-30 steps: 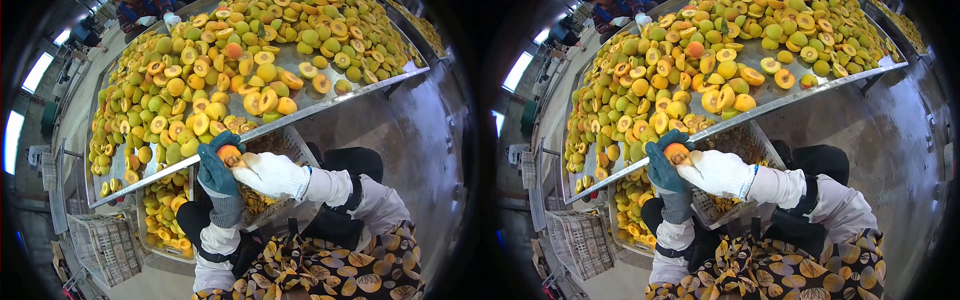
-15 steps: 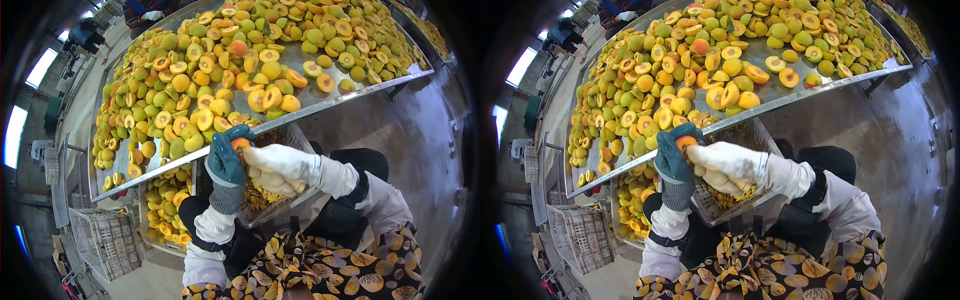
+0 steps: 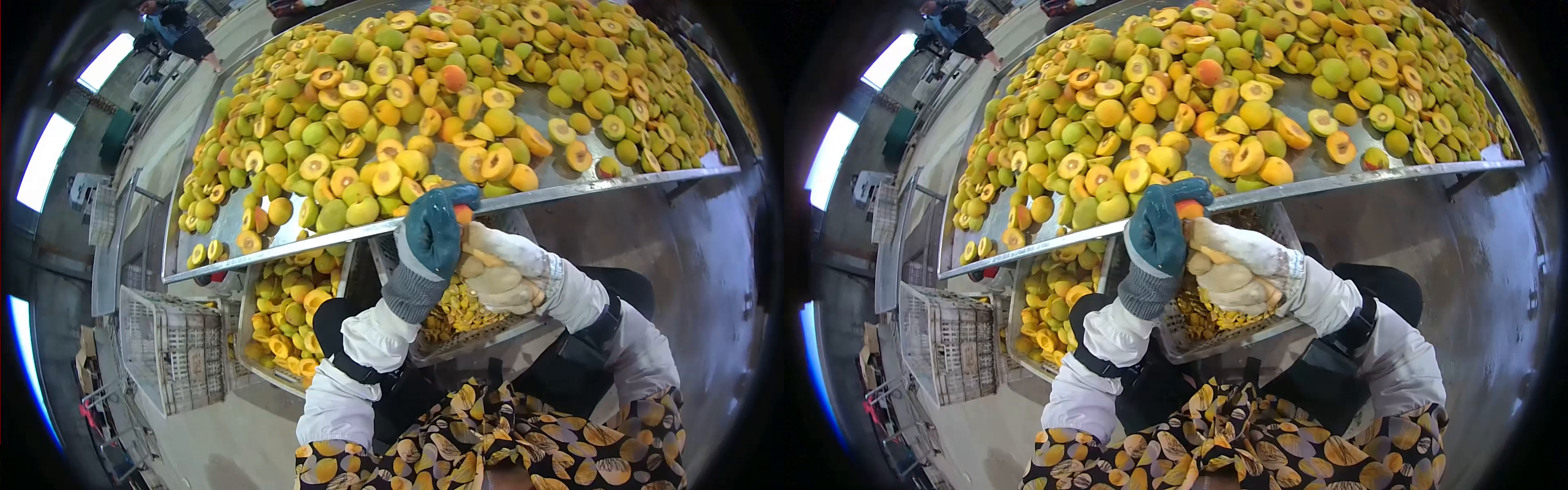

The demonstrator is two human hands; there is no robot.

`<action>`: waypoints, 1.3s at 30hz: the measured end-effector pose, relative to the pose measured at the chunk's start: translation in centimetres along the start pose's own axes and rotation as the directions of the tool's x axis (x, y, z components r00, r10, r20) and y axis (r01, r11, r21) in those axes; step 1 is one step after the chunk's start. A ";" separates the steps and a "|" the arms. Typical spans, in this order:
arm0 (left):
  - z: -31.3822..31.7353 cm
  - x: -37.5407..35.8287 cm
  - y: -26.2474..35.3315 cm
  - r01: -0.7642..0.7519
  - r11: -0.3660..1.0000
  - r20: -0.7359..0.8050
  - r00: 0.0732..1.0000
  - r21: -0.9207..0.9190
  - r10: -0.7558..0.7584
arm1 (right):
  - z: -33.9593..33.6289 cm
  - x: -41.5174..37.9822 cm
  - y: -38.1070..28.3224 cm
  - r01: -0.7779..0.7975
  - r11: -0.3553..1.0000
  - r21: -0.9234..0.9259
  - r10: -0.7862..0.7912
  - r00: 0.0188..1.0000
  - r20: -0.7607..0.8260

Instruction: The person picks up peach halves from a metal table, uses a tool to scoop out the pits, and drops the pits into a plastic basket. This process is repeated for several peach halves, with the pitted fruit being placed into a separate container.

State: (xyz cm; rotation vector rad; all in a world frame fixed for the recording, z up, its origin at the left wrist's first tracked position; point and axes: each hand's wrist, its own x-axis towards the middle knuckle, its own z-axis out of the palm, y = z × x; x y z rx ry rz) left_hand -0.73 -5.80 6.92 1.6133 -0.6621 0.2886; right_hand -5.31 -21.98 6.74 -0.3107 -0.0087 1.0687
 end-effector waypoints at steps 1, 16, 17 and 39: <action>0.0 -0.1 0.0 0.036 0.996 0.012 0.999 -0.079 -0.035 | -0.2 -0.1 0.0 -0.010 1.000 0.008 0.010 1.000 0.023; -10.9 -3.6 -2.2 0.358 0.922 -0.334 0.859 -0.146 -0.387 | 1.4 2.0 0.2 -0.438 -0.755 -0.489 -0.503 0.864 0.002; -13.8 -4.4 -1.2 0.392 0.916 -0.410 0.823 -0.089 -0.393 | 0.1 1.7 0.2 -0.497 -0.730 -0.469 -0.538 0.841 -0.054; -17.5 -2.7 -5.8 0.347 0.896 -0.353 0.831 -0.277 -0.430 | 4.6 2.7 0.7 -0.193 0.761 -0.619 -0.147 0.879 -0.455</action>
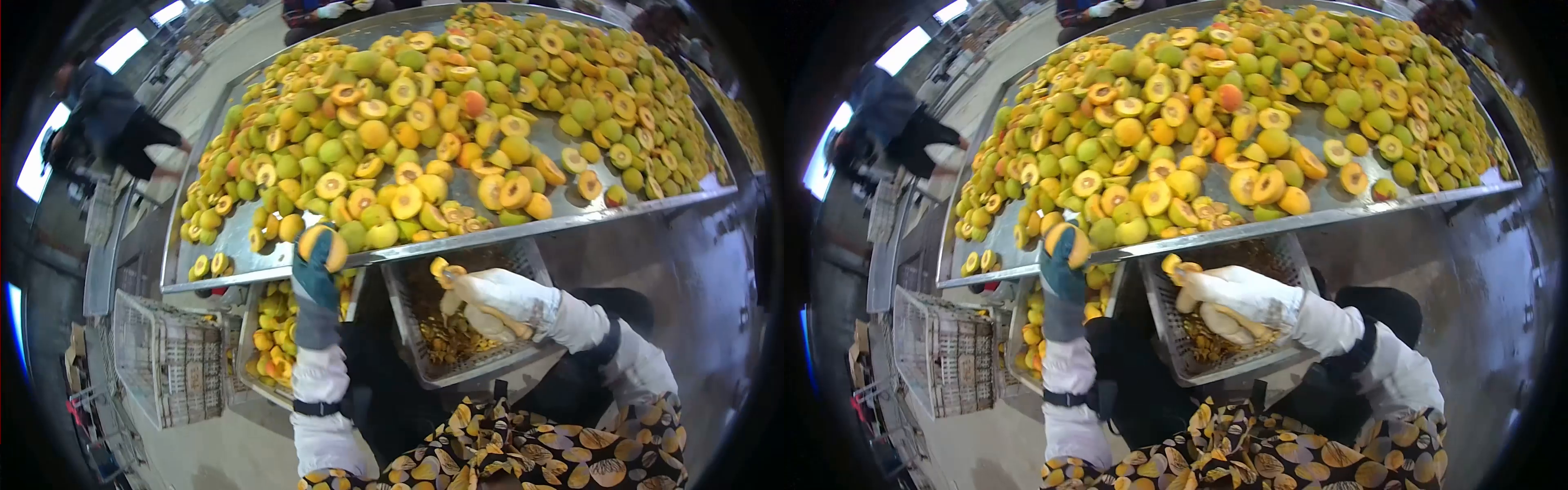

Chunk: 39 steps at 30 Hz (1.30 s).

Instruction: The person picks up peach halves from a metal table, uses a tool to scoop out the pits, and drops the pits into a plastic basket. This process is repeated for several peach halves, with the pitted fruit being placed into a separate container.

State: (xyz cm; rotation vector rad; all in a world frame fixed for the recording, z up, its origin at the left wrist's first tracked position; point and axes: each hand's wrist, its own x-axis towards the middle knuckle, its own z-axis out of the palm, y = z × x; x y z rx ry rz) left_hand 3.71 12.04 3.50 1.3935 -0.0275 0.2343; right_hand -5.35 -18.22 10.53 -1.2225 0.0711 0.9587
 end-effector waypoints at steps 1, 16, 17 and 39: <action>3.1 -2.0 0.2 0.108 0.978 0.114 0.990 -0.178 -0.088 | 0.3 -0.5 -0.5 -0.001 0.996 0.092 -0.004 0.999 0.048; 14.1 -7.6 -2.7 -0.121 0.985 0.274 0.958 0.124 0.083 | -0.9 -0.5 1.9 0.076 0.539 -0.839 -0.571 0.764 -0.299; 14.6 -7.7 -2.4 -0.154 0.979 0.249 0.961 0.130 0.118 | -0.6 -1.0 1.3 0.063 0.565 -0.823 -0.549 0.773 -0.318; 17.8 -9.3 1.7 -0.205 0.977 0.229 0.955 0.062 0.186 | -3.4 -1.1 1.4 0.036 0.916 0.399 -0.142 0.960 0.240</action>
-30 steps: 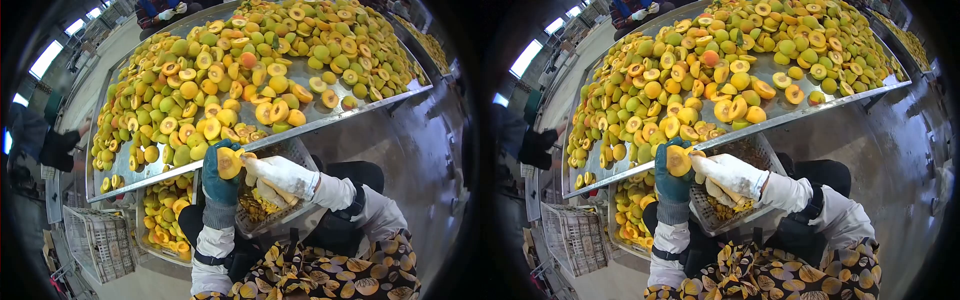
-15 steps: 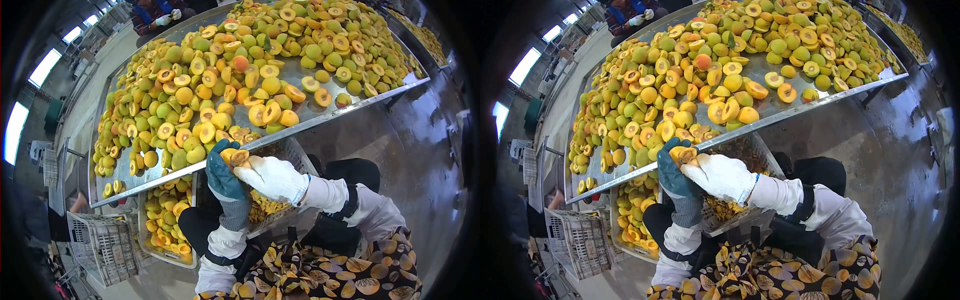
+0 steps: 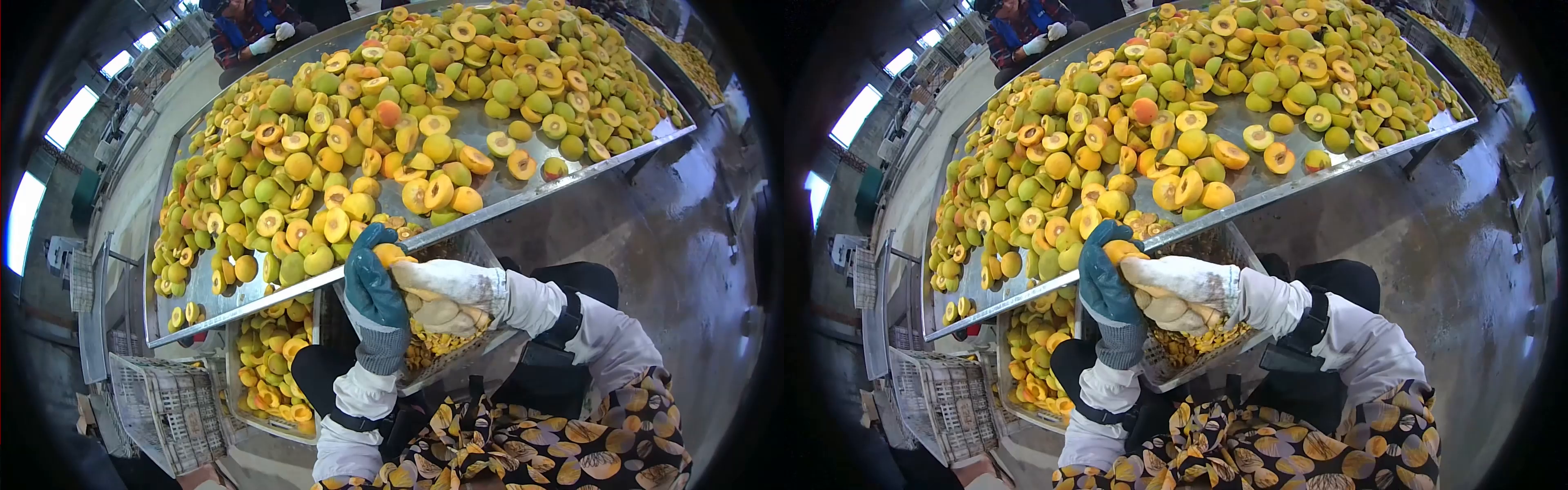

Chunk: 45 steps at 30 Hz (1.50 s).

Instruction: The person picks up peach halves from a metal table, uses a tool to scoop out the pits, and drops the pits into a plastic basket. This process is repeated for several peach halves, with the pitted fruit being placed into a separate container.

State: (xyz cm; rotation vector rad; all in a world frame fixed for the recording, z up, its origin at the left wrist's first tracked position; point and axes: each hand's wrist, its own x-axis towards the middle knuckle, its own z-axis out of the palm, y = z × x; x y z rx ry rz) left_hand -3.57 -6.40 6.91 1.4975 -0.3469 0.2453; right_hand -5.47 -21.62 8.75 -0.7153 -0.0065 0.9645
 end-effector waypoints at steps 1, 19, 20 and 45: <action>-0.1 0.2 0.3 0.000 1.000 0.025 1.000 -0.008 0.000 | -0.1 0.0 0.2 0.018 1.000 0.024 -0.019 0.999 0.031; -2.1 2.6 -0.4 0.142 0.987 0.362 0.918 0.074 -0.159 | 0.6 -0.7 -0.5 -0.010 0.968 -0.252 -0.009 0.997 -0.075; -2.8 2.8 -0.9 0.297 0.954 0.385 0.878 0.024 -0.283 | 0.2 -0.8 -1.2 -0.076 0.875 -0.479 0.012 0.991 -0.136; -11.5 14.2 -9.8 -0.266 0.286 0.357 0.870 0.921 -0.340 | -4.5 -0.9 3.5 -0.363 -0.331 -0.871 -0.244 0.924 -0.293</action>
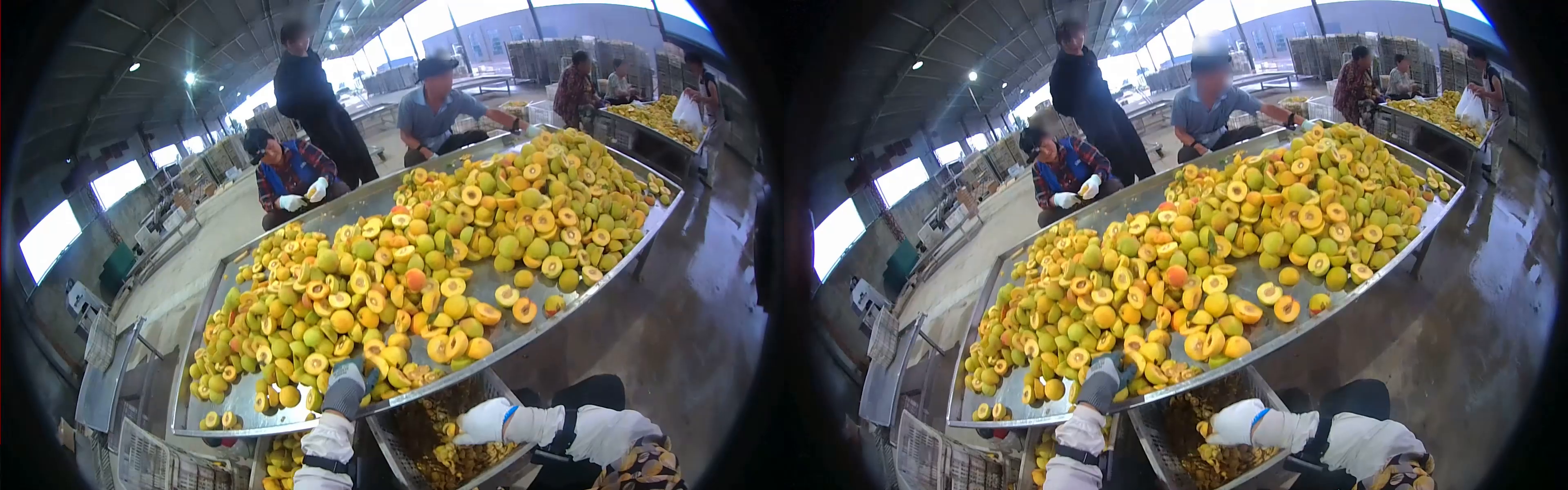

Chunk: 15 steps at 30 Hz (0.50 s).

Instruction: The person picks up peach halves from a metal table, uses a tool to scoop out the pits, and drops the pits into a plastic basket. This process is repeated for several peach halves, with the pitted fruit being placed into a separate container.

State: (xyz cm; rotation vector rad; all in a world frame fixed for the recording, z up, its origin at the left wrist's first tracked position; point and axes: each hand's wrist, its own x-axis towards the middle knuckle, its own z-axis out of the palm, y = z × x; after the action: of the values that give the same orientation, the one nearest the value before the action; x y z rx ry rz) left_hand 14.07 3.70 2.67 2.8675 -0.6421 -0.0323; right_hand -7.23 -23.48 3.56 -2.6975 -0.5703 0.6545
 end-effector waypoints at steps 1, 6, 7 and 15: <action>0.1 -0.1 -0.1 0.017 0.999 0.020 1.000 -0.032 -0.016 | 0.0 -0.1 -0.2 0.004 1.000 -0.004 -0.004 1.000 0.010; -0.9 0.1 1.9 -0.013 1.000 0.031 0.999 0.008 0.013 | 0.0 -0.1 -0.9 0.029 0.999 0.017 -0.029 0.999 0.024; -1.3 -0.1 2.5 -0.050 0.999 0.029 0.998 -0.006 0.050 | -0.4 -0.2 -1.2 0.030 0.999 0.023 -0.030 0.999 0.020; 3.3 -2.1 7.3 -0.255 0.375 -0.357 0.904 -0.891 -0.235 | -3.3 -0.6 -2.1 0.210 0.658 0.723 0.005 0.959 -0.283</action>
State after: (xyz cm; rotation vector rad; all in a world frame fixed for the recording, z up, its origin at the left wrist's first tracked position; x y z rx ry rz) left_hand 8.86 -2.46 0.90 1.6236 -0.3413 0.1873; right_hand -6.74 -22.55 7.34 -1.8917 -0.2800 0.3644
